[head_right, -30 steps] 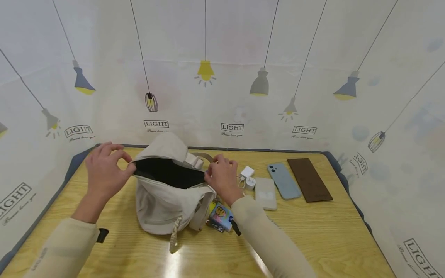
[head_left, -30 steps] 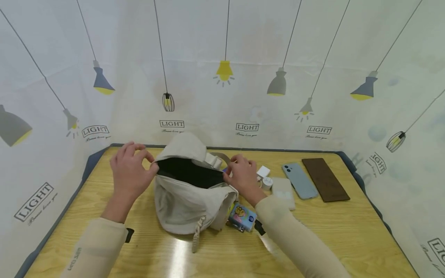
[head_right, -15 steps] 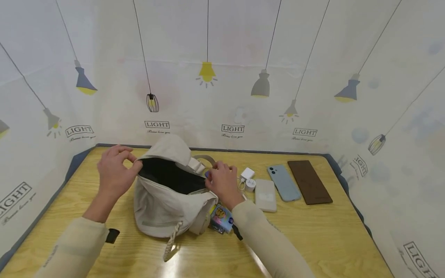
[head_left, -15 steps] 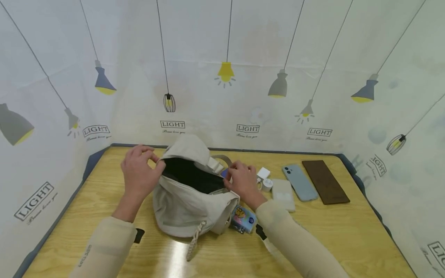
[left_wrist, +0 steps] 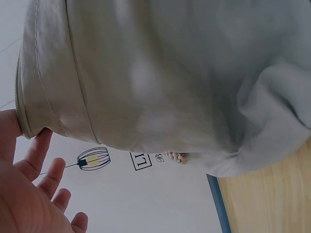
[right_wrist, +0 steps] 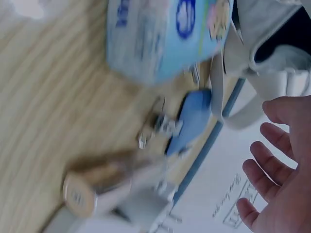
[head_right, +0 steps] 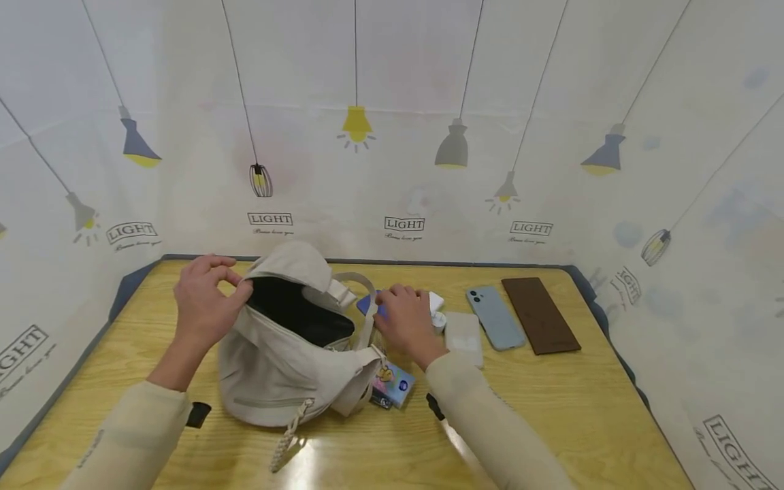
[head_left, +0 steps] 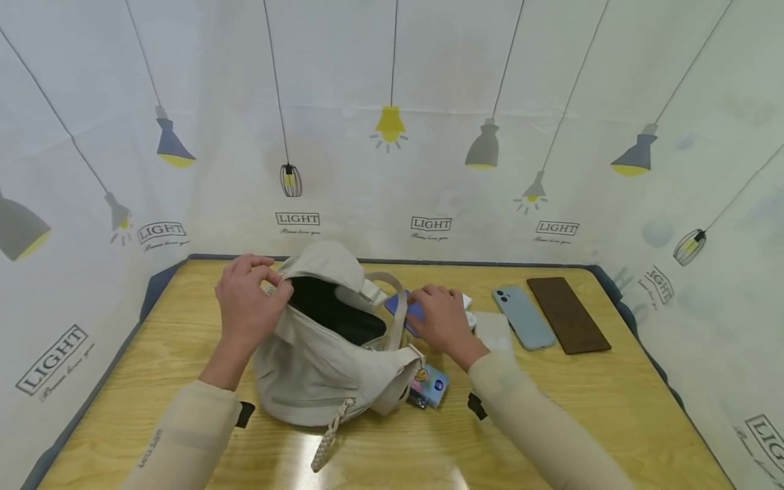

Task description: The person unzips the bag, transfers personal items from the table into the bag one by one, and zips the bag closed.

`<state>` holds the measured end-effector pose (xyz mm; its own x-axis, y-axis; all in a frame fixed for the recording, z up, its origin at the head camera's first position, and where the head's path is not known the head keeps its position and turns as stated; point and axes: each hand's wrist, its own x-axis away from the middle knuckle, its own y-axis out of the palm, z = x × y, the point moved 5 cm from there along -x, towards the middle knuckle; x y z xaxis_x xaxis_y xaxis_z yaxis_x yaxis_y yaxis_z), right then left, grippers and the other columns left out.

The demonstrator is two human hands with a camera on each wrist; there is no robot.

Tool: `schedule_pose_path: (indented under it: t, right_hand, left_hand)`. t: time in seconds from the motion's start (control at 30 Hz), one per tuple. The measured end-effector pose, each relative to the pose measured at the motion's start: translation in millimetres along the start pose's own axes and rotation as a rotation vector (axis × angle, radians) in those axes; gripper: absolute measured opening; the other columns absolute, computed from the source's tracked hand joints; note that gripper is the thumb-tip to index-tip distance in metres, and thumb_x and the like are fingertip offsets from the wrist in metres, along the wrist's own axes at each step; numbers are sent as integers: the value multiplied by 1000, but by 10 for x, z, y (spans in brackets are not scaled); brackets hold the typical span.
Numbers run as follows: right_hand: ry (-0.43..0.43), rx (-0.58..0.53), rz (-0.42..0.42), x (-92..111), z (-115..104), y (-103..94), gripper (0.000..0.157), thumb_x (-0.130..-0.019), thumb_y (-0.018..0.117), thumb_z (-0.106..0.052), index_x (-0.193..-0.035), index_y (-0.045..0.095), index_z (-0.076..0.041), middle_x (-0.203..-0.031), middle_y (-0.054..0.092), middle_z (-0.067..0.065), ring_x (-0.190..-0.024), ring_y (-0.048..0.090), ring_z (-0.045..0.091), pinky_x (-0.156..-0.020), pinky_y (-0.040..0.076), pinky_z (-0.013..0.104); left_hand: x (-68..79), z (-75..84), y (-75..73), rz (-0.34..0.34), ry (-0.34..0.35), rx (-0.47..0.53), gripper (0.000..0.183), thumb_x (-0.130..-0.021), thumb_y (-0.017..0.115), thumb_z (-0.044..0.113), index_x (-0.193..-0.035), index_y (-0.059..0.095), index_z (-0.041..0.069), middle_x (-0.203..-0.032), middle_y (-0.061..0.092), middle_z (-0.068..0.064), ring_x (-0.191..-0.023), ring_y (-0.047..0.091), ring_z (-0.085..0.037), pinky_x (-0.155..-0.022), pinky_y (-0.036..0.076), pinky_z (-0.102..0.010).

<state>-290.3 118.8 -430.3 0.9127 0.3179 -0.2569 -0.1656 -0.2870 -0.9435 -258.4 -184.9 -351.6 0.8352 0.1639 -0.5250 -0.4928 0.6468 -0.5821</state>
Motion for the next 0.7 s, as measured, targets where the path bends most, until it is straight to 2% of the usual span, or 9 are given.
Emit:
schedule_pose_path:
  t: [0.17, 0.37, 0.7]
  right_hand:
    - [42, -1, 42, 55, 269, -169, 27, -91, 67, -29, -114, 66, -17, -115, 64, 6, -111, 59, 31, -101, 37, 58]
    - [146, 28, 74, 134, 746, -351, 31, -90, 67, -31, -117, 65, -16, -120, 64, 11, -113, 58, 34, -97, 36, 61]
    - [352, 109, -13, 486, 1630, -473, 46, -94, 59, -32, -134, 53, -10, -134, 51, 23, -120, 48, 45, -98, 28, 67]
  left_hand:
    - [-9, 5, -5, -26, 34, -28, 16, -81, 67, 13, -69, 65, 3, -115, 64, -13, -124, 47, -39, -101, 28, -66]
    - [-28, -66, -24, -51, 48, -46, 15, -83, 67, 14, -72, 67, 4, -117, 63, -13, -126, 45, -39, -100, 27, -67]
    - [-43, -175, -60, -64, 69, -59, 16, -84, 68, 16, -74, 68, 4, -118, 63, -14, -124, 46, -40, -97, 28, -69]
